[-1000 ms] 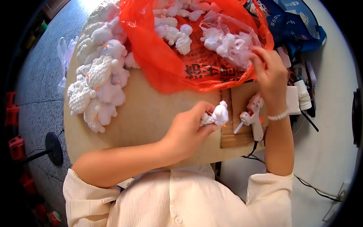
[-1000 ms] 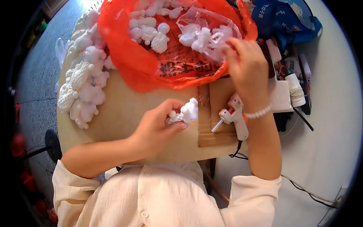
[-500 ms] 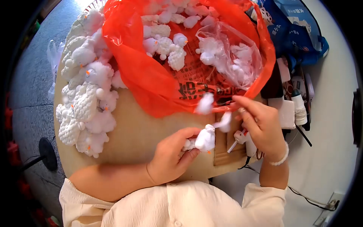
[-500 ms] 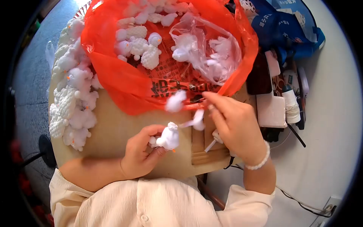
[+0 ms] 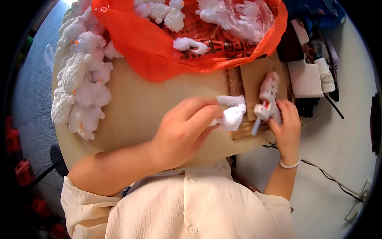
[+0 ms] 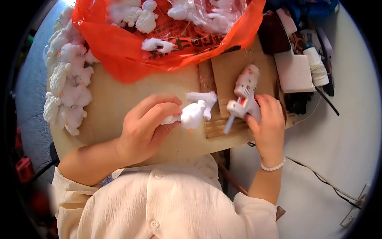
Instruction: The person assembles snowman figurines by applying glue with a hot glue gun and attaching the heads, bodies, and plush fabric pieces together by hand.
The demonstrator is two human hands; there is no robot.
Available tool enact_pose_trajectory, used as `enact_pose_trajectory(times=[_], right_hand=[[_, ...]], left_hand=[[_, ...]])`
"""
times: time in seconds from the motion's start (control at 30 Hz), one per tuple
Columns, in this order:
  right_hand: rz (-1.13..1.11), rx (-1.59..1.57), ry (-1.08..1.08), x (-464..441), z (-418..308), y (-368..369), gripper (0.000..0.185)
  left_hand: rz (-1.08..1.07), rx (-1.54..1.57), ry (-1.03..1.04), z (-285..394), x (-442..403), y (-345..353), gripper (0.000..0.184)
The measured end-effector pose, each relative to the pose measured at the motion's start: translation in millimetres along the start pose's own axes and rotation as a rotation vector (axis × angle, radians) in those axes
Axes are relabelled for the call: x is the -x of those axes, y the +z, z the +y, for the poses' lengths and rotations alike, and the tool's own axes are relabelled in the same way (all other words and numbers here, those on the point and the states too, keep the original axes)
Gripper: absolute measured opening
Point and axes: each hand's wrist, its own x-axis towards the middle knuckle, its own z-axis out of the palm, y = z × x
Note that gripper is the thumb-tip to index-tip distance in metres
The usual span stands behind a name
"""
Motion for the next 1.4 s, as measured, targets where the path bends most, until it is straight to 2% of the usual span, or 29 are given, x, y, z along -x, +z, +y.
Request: enact_pose_trajectory(times=[0.1, 0.13, 0.17, 0.23, 0.3, 0.33, 0.37, 0.47, 0.7, 1.17, 1.33, 1.4], right_hand=[[0.082, -0.216, 0.109, 14, -3, -9, 0.036], [0.043, -0.49, 0.226, 19, -12, -17, 0.031], [0.104, -0.86, 0.456, 25, -32, -24, 0.033], [0.122, -1.039, 0.358, 29, -44, -33, 0.054], [-0.045, -0.959, 0.332, 40, -40, -38, 0.073], [-0.023, -0.864, 0.382, 41, -51, -43, 0.079], [-0.01, -0.792, 0.277, 45, -50, -39, 0.074], [0.016, -0.857, 0.257, 44, -59, -35, 0.063], [-0.053, -0.874, 0.135, 39, -57, -32, 0.045], [-0.068, -0.806, 0.068, 37, -58, -34, 0.037], [-0.09, -0.764, 0.04, 38, -57, -36, 0.039], [0.032, -0.734, 0.072, 41, -55, -30, 0.039]], left_hand=[[0.028, -0.101, 0.112, 1, -3, -3, 0.036], [0.04, -0.135, 0.143, 2, -3, -5, 0.036], [0.054, -0.171, 0.175, 2, -4, -6, 0.037], [0.095, -0.245, 0.308, 1, -6, -7, 0.035], [0.119, -0.282, 0.402, 3, -8, -8, 0.032], [0.125, -0.282, 0.427, 4, -8, -8, 0.031], [0.131, -0.281, 0.452, 5, -9, -8, 0.029], [0.127, -0.307, 0.536, -1, -9, -7, 0.029], [0.134, -0.363, 0.586, -6, -7, -5, 0.028], [0.109, -0.375, 0.585, -4, -5, -7, 0.029], [0.125, -0.325, 0.454, -2, -5, -7, 0.03], [0.108, -0.288, 0.346, 0, -5, -10, 0.031]])
